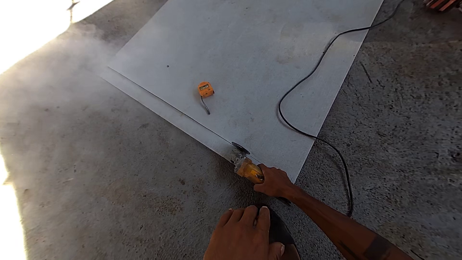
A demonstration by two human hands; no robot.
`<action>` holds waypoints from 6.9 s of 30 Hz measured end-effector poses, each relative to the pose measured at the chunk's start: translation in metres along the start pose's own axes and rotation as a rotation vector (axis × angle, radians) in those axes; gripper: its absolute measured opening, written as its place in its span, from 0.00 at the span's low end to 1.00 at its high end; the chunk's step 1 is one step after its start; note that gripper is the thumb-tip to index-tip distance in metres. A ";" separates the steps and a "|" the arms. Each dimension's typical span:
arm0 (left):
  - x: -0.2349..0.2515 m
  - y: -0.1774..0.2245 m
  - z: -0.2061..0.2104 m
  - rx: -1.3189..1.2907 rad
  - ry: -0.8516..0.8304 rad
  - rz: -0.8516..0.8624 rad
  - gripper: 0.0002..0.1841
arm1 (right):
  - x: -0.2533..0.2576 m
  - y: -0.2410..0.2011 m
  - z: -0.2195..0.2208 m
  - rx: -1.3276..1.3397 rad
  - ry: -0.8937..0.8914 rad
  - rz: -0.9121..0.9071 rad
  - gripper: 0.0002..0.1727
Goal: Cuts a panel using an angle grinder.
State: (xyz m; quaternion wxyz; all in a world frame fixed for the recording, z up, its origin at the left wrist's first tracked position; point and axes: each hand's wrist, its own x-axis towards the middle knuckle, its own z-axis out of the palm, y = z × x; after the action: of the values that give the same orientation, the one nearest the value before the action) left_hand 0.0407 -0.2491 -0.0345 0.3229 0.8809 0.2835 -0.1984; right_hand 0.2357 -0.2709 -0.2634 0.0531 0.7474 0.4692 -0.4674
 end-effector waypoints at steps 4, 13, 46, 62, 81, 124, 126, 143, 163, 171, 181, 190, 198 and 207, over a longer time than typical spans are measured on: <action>0.002 -0.001 0.001 0.006 0.000 0.003 0.32 | -0.004 0.007 0.003 -0.013 0.010 0.005 0.39; 0.005 -0.002 0.000 -0.002 -0.008 -0.002 0.31 | -0.007 0.012 0.004 -0.003 0.008 0.007 0.39; 0.008 0.000 -0.001 0.009 -0.026 0.024 0.32 | -0.039 0.042 0.006 0.000 -0.032 0.033 0.40; 0.010 0.003 0.002 0.021 -0.013 0.068 0.32 | -0.042 0.052 0.012 -0.015 -0.014 0.028 0.39; 0.014 -0.010 0.001 0.009 -0.021 0.059 0.32 | -0.054 0.066 0.012 -0.032 -0.044 0.059 0.40; 0.009 0.008 0.003 0.054 -0.002 0.102 0.32 | -0.075 0.094 0.021 -0.048 -0.041 0.093 0.40; 0.010 0.008 0.004 0.052 0.006 0.111 0.32 | -0.076 0.096 0.023 -0.043 -0.035 0.088 0.38; 0.012 0.003 0.005 0.043 -0.001 0.103 0.32 | -0.085 0.105 0.025 -0.042 -0.051 0.104 0.42; 0.015 -0.002 0.002 0.036 0.006 0.106 0.32 | -0.102 0.117 0.025 -0.043 -0.053 0.131 0.44; 0.016 -0.004 0.001 0.032 -0.012 0.114 0.33 | -0.099 0.116 0.025 -0.043 -0.066 0.154 0.42; 0.018 -0.010 0.001 0.017 0.006 0.102 0.33 | -0.111 0.124 0.023 -0.071 -0.087 0.165 0.43; 0.018 -0.010 0.000 0.019 -0.005 0.130 0.33 | -0.111 0.122 0.024 -0.075 -0.088 0.185 0.42; 0.016 -0.015 -0.001 0.010 0.005 0.098 0.33 | -0.117 0.130 0.021 -0.091 -0.115 0.189 0.44; 0.017 -0.011 0.000 0.018 0.012 0.118 0.33 | -0.120 0.133 0.023 -0.088 -0.114 0.202 0.45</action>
State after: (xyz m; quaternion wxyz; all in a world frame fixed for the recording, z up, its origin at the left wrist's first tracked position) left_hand 0.0469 -0.2361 -0.0483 0.3243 0.9001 0.2313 -0.1765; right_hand 0.3054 -0.4345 -0.2343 0.1592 0.7598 0.4078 -0.4806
